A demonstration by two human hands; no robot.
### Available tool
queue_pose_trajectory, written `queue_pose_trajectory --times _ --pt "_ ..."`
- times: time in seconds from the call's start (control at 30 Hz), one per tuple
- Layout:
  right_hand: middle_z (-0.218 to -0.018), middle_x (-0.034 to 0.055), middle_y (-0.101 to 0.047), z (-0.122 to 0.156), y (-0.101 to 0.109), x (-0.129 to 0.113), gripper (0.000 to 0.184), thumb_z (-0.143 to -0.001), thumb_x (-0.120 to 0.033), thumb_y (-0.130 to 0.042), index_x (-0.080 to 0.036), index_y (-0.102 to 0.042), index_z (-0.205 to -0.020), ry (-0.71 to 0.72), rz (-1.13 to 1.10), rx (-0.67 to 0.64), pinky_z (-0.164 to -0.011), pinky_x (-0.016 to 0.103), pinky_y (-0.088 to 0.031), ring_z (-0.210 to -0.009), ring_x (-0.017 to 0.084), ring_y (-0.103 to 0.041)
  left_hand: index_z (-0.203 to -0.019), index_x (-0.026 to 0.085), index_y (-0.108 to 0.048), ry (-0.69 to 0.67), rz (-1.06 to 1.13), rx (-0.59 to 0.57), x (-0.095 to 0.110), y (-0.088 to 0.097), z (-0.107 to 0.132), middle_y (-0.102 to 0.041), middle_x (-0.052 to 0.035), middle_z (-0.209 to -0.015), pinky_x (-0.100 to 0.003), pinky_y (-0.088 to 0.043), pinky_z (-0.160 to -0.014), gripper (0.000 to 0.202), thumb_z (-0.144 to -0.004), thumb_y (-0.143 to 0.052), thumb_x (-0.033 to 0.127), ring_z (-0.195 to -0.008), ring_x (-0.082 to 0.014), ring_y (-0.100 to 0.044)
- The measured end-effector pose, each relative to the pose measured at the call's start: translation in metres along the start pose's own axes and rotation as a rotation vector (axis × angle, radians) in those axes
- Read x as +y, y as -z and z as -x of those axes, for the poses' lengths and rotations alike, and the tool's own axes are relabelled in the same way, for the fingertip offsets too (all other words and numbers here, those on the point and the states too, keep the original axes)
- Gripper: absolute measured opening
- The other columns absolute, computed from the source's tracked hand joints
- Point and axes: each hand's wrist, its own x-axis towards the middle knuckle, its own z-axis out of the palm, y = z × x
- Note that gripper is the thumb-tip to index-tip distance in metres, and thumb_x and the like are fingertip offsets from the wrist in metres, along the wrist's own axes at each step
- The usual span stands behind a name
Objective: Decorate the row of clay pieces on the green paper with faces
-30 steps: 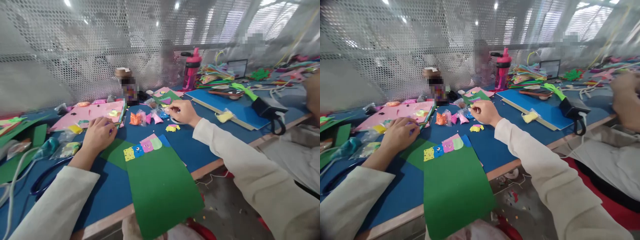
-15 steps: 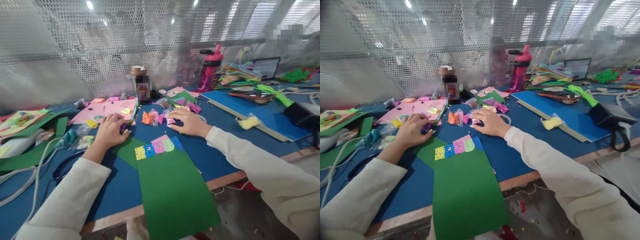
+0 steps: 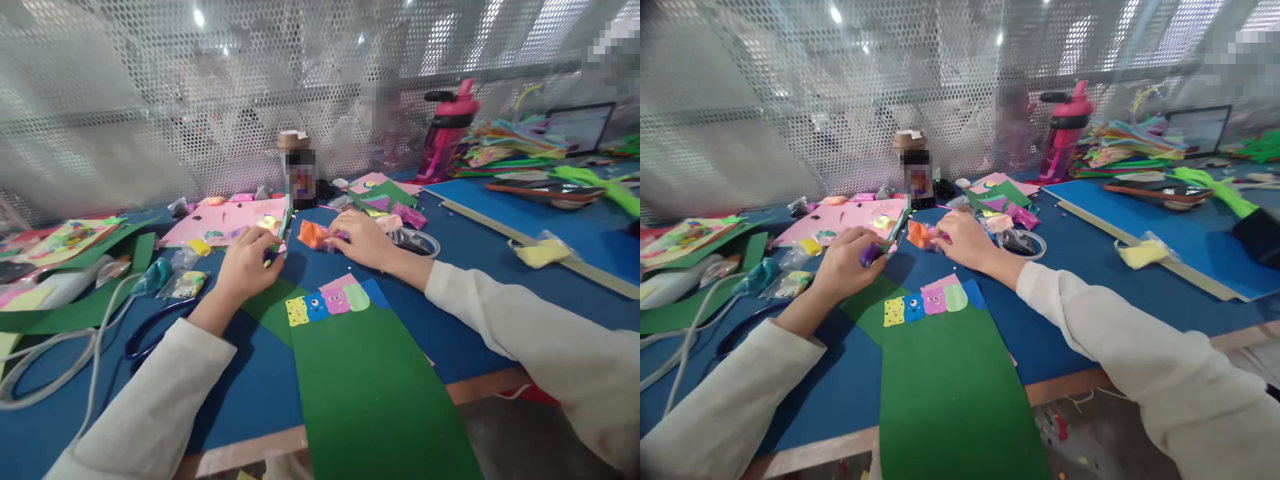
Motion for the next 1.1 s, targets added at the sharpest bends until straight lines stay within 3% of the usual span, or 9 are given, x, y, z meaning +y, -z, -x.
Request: queue_pose_trajectory --times 0.07,0.17,0.3,0.53,0.77,0.83,0.93,1.0,1.1 --pt "-0.073 0.0065 -0.063 0.006 0.005 -0.017 0.012 -0.078 -0.019 -0.057 -0.016 -0.055 -0.067 -0.041 -0.050 0.065 -0.072 0.036 -0.043 -0.075 0.020 -0.057 -0.091 0.017 -0.058 -0.037 0.087 0.006 0.016 -0.001 -0.001 -0.061 -0.0052 -0.089 -0.031 -0.048 -0.078 0.020 -0.076 -0.056 0.030 -0.087 -0.0189 -0.058" --pt "-0.059 0.0007 -0.059 0.014 0.011 -0.044 0.019 -0.081 -0.025 -0.056 -0.017 -0.050 -0.065 -0.085 -0.169 0.096 -0.053 0.026 -0.041 -0.052 0.012 -0.052 -0.101 0.015 -0.054 -0.039 0.176 0.060 0.036 -0.003 -0.001 -0.060 -0.0093 -0.101 -0.032 -0.050 -0.078 0.030 -0.079 -0.055 0.035 -0.093 -0.0204 -0.058" --pt "-0.059 -0.0004 -0.060 0.019 0.013 -0.061 0.027 -0.078 -0.035 -0.060 -0.017 -0.049 -0.062 -0.073 -0.300 0.081 -0.051 0.023 -0.041 -0.051 0.010 -0.054 -0.102 0.016 -0.055 -0.111 0.277 0.056 0.042 -0.002 0.001 -0.066 -0.0057 -0.095 -0.023 -0.052 -0.069 0.029 -0.080 -0.054 0.034 -0.081 -0.0146 -0.064" --pt "-0.062 0.0007 -0.059 0.019 0.013 -0.061 0.034 -0.075 -0.042 -0.061 -0.018 -0.045 -0.058 -0.114 -0.421 0.087 -0.045 0.022 -0.042 -0.049 0.010 -0.052 -0.091 0.018 -0.066 -0.133 0.203 0.184 0.041 0.004 0.004 -0.070 -0.0037 -0.075 -0.021 -0.050 -0.055 0.021 -0.077 -0.050 0.023 -0.061 -0.0131 -0.064" --pt "-0.051 -0.0023 -0.052 0.025 0.012 -0.061 0.018 -0.072 -0.022 -0.058 -0.018 -0.047 -0.059 -0.041 -0.296 0.081 -0.045 0.023 -0.041 -0.043 0.009 -0.047 -0.091 0.014 -0.063 -0.045 0.237 0.297 0.044 0.001 0.002 -0.069 -0.0043 -0.075 -0.020 -0.048 -0.057 0.020 -0.078 -0.048 0.015 -0.061 -0.0116 -0.063" --pt "-0.063 0.0008 -0.056 0.026 0.015 -0.057 0.014 -0.071 -0.028 -0.061 -0.018 -0.050 -0.069 0.000 -0.238 0.122 -0.054 0.028 -0.045 -0.054 0.013 -0.052 -0.089 0.014 -0.063 -0.022 0.287 0.301 0.044 0.003 0.000 -0.068 -0.0029 -0.073 -0.019 -0.049 -0.057 0.019 -0.075 -0.050 0.013 -0.061 -0.0110 -0.063" --pt "-0.101 0.0125 -0.057 0.026 0.017 -0.049 0.044 -0.064 -0.042 -0.068 -0.017 -0.052 -0.097 0.047 -0.134 0.205 -0.082 0.041 -0.041 -0.097 0.027 -0.051 -0.087 0.015 -0.062 -0.006 0.364 0.263 0.042 0.007 0.000 -0.068 -0.0011 -0.071 -0.018 -0.050 -0.057 0.018 -0.075 -0.051 0.011 -0.059 -0.0095 -0.062" --pt "-0.113 0.0158 -0.052 0.027 0.014 -0.043 0.053 -0.066 -0.046 -0.067 -0.016 -0.051 -0.106 0.083 -0.052 0.168 -0.089 0.044 -0.036 -0.110 0.030 -0.044 -0.092 0.016 -0.060 -0.005 0.408 0.231 0.041 0.007 0.000 -0.068 -0.0014 -0.074 -0.018 -0.052 -0.058 0.018 -0.077 -0.050 0.011 -0.061 -0.0095 -0.063" --pt "-0.082 0.0085 -0.063 0.028 0.007 -0.036 0.027 -0.080 -0.042 -0.053 -0.017 -0.059 -0.085 0.123 -0.010 0.014 -0.067 0.034 -0.043 -0.077 0.023 -0.058 -0.099 0.016 -0.053 -0.011 0.450 0.201 0.042 0.005 0.002 -0.067 -0.0024 -0.079 -0.019 -0.053 -0.063 0.021 -0.080 -0.047 0.011 -0.068 -0.0099 -0.065"
